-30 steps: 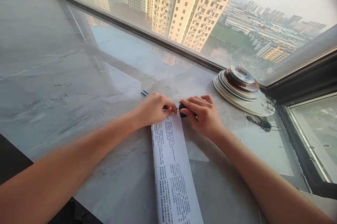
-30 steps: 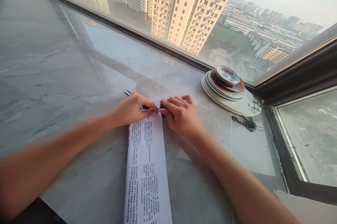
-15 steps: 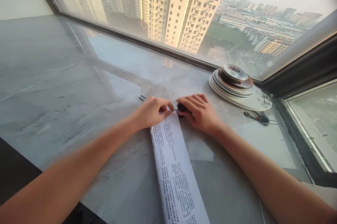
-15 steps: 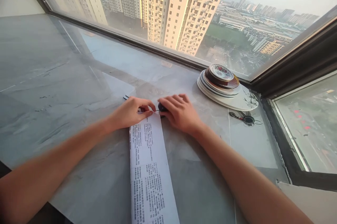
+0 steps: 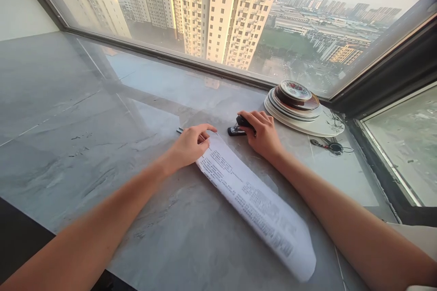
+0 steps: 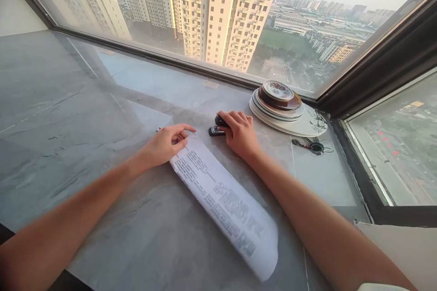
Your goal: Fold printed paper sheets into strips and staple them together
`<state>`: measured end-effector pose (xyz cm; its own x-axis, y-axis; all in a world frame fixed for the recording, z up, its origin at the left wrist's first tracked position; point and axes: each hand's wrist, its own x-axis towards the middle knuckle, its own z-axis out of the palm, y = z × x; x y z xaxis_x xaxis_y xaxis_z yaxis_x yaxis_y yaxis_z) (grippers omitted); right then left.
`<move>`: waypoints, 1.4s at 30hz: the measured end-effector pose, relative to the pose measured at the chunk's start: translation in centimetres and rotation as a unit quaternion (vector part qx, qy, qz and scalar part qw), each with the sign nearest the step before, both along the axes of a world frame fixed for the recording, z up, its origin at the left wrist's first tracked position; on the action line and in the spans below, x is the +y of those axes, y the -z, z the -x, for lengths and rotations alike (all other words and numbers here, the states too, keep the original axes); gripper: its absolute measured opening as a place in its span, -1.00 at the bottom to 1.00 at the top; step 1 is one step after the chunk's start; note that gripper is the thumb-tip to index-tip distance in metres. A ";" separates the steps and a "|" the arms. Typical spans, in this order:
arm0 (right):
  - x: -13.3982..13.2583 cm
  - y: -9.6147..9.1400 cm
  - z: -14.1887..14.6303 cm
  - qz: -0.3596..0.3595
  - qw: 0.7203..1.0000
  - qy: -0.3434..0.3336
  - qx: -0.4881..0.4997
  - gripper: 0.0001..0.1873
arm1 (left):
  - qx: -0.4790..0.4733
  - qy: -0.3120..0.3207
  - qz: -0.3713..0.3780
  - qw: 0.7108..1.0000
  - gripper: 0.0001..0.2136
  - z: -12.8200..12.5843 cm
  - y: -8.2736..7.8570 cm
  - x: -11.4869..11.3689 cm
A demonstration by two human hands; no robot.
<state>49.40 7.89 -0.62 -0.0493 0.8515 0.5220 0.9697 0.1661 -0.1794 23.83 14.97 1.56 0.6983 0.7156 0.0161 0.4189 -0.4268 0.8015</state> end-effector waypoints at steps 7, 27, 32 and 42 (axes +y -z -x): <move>0.2 0.2 -0.1 0.005 1.000 0.006 0.010 -0.66 | 0.016 0.010 -0.182 0.983 -0.61 -0.2 -0.7 -1.1; 0.5 0.3 -0.2 0.013 1.000 0.015 0.010 -0.63 | 0.116 0.375 -0.276 0.877 -0.28 -0.4 -1.5 -3.1; 0.4 0.3 -0.2 0.004 1.000 0.013 0.020 -0.63 | 0.131 0.381 -0.277 0.872 -0.27 0.1 -2.3 -3.3; 0.4 0.1 -0.1 0.012 1.000 0.018 0.021 -0.64 | 0.139 0.395 -0.273 0.866 -0.29 0.7 -2.7 -2.6</move>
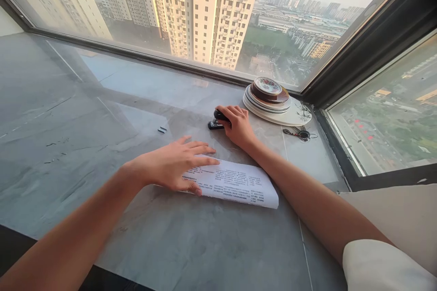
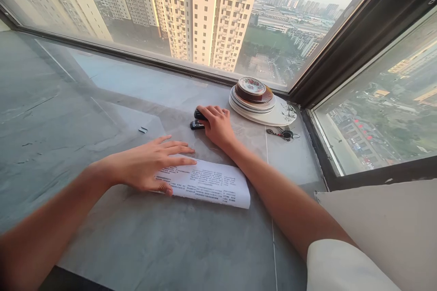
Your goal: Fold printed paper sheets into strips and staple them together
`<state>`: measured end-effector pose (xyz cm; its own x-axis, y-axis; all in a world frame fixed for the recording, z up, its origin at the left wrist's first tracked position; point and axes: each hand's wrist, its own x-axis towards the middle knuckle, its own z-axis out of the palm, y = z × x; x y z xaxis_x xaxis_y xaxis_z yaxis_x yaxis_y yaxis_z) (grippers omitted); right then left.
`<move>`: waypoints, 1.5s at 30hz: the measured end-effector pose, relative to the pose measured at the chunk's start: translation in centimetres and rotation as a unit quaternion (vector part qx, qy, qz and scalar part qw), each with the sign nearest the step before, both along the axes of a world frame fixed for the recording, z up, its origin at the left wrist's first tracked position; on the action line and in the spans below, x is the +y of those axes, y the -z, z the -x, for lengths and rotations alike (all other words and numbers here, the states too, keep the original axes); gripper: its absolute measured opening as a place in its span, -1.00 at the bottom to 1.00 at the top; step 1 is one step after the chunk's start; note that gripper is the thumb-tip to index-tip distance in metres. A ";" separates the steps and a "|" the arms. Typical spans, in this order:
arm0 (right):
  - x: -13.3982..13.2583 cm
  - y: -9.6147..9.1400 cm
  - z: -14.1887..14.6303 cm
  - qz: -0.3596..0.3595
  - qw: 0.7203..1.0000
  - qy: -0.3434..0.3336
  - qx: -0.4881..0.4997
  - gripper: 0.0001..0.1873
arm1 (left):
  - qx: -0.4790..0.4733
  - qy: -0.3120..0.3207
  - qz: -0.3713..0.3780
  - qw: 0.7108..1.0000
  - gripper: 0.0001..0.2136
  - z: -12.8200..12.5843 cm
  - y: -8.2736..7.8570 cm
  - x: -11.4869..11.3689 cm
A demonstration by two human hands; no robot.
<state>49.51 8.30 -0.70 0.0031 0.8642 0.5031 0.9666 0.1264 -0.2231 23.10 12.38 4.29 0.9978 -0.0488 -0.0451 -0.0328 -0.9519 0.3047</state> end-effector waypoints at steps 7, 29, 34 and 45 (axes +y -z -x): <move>0.1 -0.1 0.1 -0.002 1.000 -0.003 0.001 -0.65 | -0.009 -0.047 -0.018 0.999 -0.18 0.0 -0.2 0.1; 0.5 0.3 -0.7 -0.051 0.996 0.003 0.071 -0.61 | -0.007 0.030 0.067 0.997 -0.40 0.1 -0.8 -1.4; 0.3 0.1 -0.6 -0.061 0.995 0.014 0.075 -0.62 | -0.060 -0.177 0.038 0.982 -0.63 -0.7 0.2 -1.1; -0.3 -1.0 0.1 -0.025 0.989 -0.055 0.132 -0.59 | -0.115 -0.262 0.015 0.958 -0.55 -0.4 2.5 1.7</move>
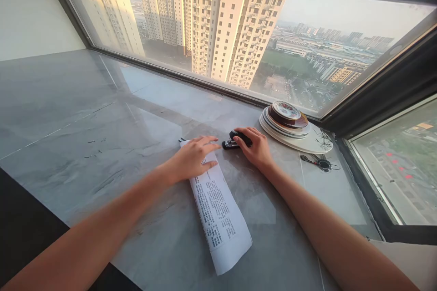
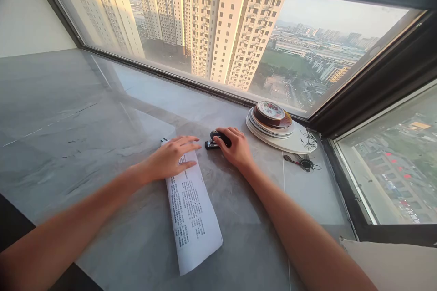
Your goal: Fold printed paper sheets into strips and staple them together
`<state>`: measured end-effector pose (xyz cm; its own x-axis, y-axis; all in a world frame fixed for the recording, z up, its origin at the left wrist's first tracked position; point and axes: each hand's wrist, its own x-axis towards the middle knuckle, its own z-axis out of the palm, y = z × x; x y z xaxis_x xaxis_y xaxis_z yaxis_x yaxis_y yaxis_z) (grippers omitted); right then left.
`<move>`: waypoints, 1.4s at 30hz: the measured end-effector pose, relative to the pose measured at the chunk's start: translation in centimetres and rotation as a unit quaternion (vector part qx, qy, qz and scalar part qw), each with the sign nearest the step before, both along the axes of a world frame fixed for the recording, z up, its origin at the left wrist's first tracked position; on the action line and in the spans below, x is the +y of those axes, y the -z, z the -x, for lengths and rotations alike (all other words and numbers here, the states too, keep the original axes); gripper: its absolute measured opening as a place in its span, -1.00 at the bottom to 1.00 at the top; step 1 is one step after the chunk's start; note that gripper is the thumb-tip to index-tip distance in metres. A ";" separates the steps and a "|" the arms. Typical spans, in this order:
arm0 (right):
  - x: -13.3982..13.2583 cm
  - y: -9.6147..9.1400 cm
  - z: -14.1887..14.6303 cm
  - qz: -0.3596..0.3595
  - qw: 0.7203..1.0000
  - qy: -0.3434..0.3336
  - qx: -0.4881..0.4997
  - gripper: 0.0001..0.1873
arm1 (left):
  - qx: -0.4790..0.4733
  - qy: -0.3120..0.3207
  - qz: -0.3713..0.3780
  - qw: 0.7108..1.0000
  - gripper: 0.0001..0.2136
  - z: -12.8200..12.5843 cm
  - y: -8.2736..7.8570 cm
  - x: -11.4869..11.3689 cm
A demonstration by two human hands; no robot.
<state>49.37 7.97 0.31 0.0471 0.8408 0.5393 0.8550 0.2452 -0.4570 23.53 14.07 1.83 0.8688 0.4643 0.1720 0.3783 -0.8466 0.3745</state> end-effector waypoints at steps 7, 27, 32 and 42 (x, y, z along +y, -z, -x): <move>0.5 0.5 -0.6 0.048 0.990 0.089 0.094 -0.40 | 0.010 -0.021 0.005 1.000 -0.50 -0.5 0.5 -0.5; 0.3 -0.2 -1.1 0.109 0.975 -0.076 0.178 -0.59 | -0.023 -0.054 -0.076 0.995 -0.65 -1.3 0.8 -0.2; 0.5 0.2 -1.4 0.082 0.985 -0.028 0.147 -0.56 | -0.070 -0.010 -0.016 0.997 -0.78 0.4 -1.4 0.6; 0.3 0.3 -1.2 0.070 0.986 -0.013 0.149 -0.55 | -0.054 0.074 0.031 0.995 -0.76 4.7 0.3 -3.5</move>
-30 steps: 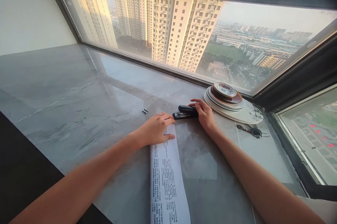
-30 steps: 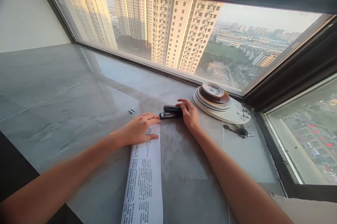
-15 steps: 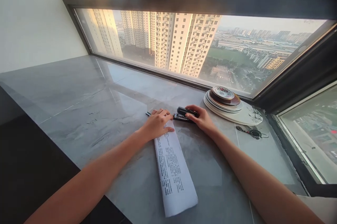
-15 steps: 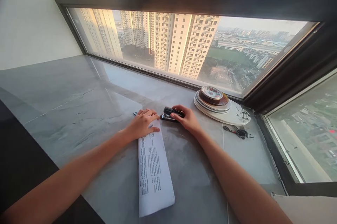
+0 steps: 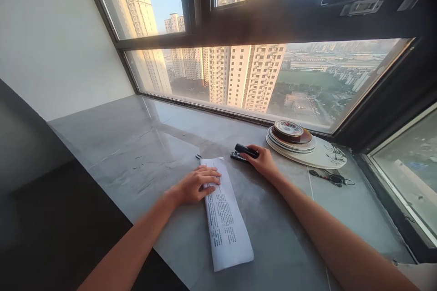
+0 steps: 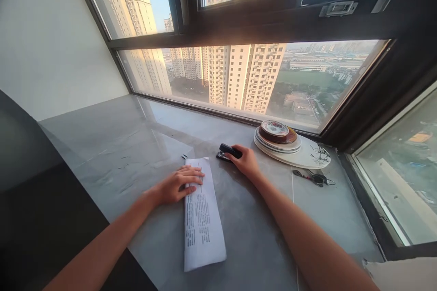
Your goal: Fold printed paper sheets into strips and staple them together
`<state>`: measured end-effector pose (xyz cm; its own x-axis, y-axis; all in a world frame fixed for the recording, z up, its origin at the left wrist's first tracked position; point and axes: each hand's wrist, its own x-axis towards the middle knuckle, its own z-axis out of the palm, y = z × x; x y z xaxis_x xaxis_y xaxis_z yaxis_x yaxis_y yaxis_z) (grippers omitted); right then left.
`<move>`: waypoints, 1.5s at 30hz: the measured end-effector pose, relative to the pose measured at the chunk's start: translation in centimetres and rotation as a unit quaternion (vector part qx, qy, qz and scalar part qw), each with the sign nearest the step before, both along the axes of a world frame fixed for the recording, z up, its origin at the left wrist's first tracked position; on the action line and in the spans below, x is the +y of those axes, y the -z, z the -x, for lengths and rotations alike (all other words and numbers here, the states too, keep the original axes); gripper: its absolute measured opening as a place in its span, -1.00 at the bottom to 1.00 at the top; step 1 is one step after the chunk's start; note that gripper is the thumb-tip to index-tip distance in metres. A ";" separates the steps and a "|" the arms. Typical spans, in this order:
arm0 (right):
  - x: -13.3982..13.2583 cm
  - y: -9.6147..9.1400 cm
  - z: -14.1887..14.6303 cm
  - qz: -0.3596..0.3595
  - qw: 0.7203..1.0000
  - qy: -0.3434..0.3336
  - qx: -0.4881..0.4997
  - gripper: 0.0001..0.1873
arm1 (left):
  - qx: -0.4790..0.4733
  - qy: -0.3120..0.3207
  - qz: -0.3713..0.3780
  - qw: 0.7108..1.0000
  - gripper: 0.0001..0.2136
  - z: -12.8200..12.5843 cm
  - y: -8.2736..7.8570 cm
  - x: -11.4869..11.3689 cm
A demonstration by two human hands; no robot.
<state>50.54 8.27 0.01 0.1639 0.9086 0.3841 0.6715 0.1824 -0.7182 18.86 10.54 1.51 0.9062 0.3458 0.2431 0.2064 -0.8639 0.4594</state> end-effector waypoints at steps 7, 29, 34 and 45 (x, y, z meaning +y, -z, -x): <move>-1.2 -0.4 1.7 -0.008 0.997 -0.052 -0.057 -0.51 | -0.027 -0.098 -0.041 0.994 -0.73 0.7 0.8 -0.2; -1.2 0.6 2.9 -0.004 0.990 0.025 -0.139 -0.59 | 0.069 -0.324 -0.031 0.943 -0.51 3.8 2.2 3.7; -0.9 0.6 3.0 -0.016 0.989 0.032 -0.142 -0.61 | 0.068 -0.347 -0.045 0.934 -0.62 3.5 2.3 3.9; -0.6 0.1 2.8 -0.014 0.991 0.026 -0.131 -0.51 | 0.003 -0.340 -0.065 0.938 -0.77 3.4 2.8 4.6</move>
<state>47.70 7.66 -0.10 0.1009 0.8903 0.4440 0.8437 0.1599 -0.5125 15.47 15.16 -1.29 0.4877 0.8126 0.3190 0.7327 -0.5797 0.3565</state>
